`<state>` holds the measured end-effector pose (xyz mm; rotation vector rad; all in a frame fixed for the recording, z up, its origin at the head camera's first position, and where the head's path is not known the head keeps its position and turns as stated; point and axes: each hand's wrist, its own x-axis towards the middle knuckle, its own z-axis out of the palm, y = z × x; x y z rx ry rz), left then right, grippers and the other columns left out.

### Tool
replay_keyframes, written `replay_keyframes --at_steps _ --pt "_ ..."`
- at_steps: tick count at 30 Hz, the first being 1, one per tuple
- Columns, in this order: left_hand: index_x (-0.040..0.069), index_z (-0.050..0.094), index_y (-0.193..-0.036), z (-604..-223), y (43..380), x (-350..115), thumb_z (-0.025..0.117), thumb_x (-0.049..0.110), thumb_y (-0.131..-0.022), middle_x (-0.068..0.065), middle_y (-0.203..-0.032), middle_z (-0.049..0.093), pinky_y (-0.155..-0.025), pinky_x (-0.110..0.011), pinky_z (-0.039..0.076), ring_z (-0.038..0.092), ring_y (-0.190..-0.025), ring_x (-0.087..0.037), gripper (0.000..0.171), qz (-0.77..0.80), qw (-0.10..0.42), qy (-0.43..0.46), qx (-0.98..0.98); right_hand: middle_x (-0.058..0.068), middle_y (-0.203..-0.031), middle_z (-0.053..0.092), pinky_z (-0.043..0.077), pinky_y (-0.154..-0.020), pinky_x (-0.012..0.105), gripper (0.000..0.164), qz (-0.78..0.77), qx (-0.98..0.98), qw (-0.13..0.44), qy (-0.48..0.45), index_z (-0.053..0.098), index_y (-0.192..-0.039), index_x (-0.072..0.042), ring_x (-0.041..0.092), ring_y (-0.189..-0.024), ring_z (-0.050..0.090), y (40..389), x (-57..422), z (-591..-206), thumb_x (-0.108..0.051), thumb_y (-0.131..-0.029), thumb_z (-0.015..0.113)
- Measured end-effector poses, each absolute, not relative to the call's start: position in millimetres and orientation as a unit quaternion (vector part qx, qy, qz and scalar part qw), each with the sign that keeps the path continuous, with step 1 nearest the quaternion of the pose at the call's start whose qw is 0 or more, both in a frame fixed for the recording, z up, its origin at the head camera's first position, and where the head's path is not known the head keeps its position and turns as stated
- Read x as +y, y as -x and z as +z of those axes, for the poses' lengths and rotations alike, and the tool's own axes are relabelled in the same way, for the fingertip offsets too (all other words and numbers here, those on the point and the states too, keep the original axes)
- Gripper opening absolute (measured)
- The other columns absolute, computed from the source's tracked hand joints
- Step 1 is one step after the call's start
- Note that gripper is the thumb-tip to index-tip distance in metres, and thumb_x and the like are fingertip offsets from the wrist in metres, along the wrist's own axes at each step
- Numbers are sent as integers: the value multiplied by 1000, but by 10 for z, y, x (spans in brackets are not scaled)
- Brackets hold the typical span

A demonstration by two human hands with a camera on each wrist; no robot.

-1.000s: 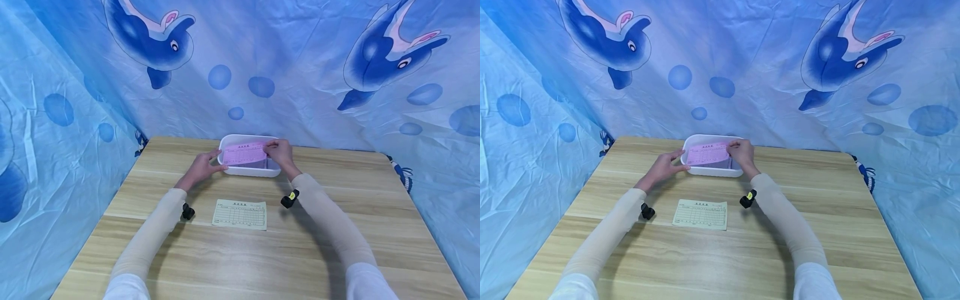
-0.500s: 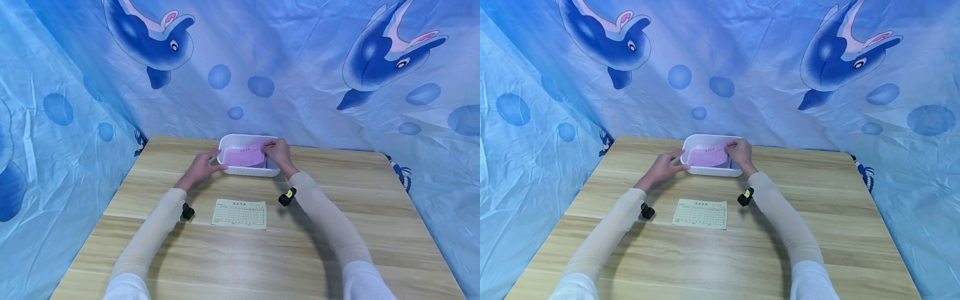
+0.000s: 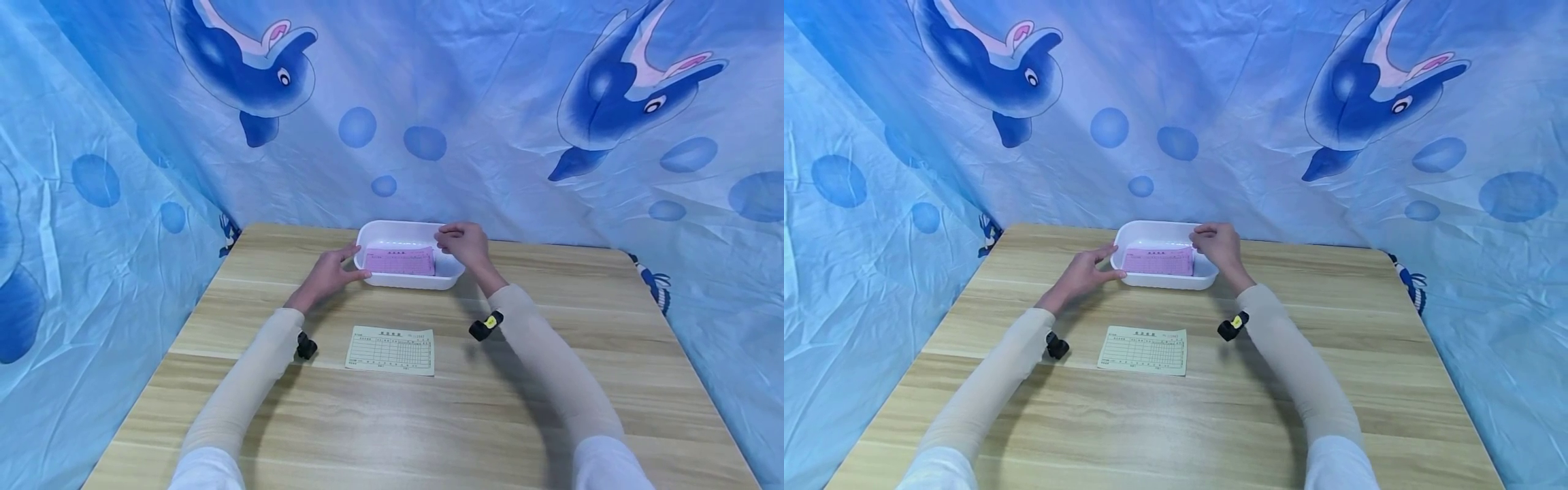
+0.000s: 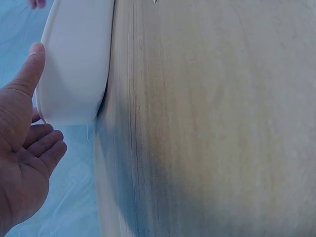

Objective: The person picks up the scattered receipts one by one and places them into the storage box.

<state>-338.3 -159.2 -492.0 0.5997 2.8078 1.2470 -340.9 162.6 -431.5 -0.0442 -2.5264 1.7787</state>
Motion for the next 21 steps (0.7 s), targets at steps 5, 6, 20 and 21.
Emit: replay_keyframes --at_steps 5,6,20,21 --pt "1 49 -149 -4907 3381 -1584 83 42 -86 -18 -160 38 -121 -48 35 39 -147 -35 83 397 9 -189 898 21 -110 75 63 -87 44 29 587 -809 18 -8 72 -116 1 33 -98 75 3205 1725 -4215 -20 -96 74" --pt "2 49 -149 -4904 3379 -1584 83 42 -86 -18 -160 37 -121 -48 35 39 -147 -35 83 396 10 -188 899 21 -110 75 63 -87 44 30 588 -809 17 -16 72 -116 2 32 -97 75 3164 1742 -4209 -20 -96 74" --pt "3 47 -150 -4883 3376 -1580 82 44 -85 -20 -161 35 -122 -50 32 36 -148 -37 85 392 15 -180 902 16 -104 76 62 -83 52 27 578 -814 10 -59 75 -114 0 30 -90 74 2524 1734 -4495 -18 -94 76" --pt "3 47 -150 -4883 3375 -1580 82 44 -85 -20 -161 35 -122 -50 32 36 -149 -37 85 392 16 -181 902 17 -103 76 63 -82 52 26 581 -812 6 -60 75 -113 1 27 -88 74 2487 1726 -4523 -16 -94 76"
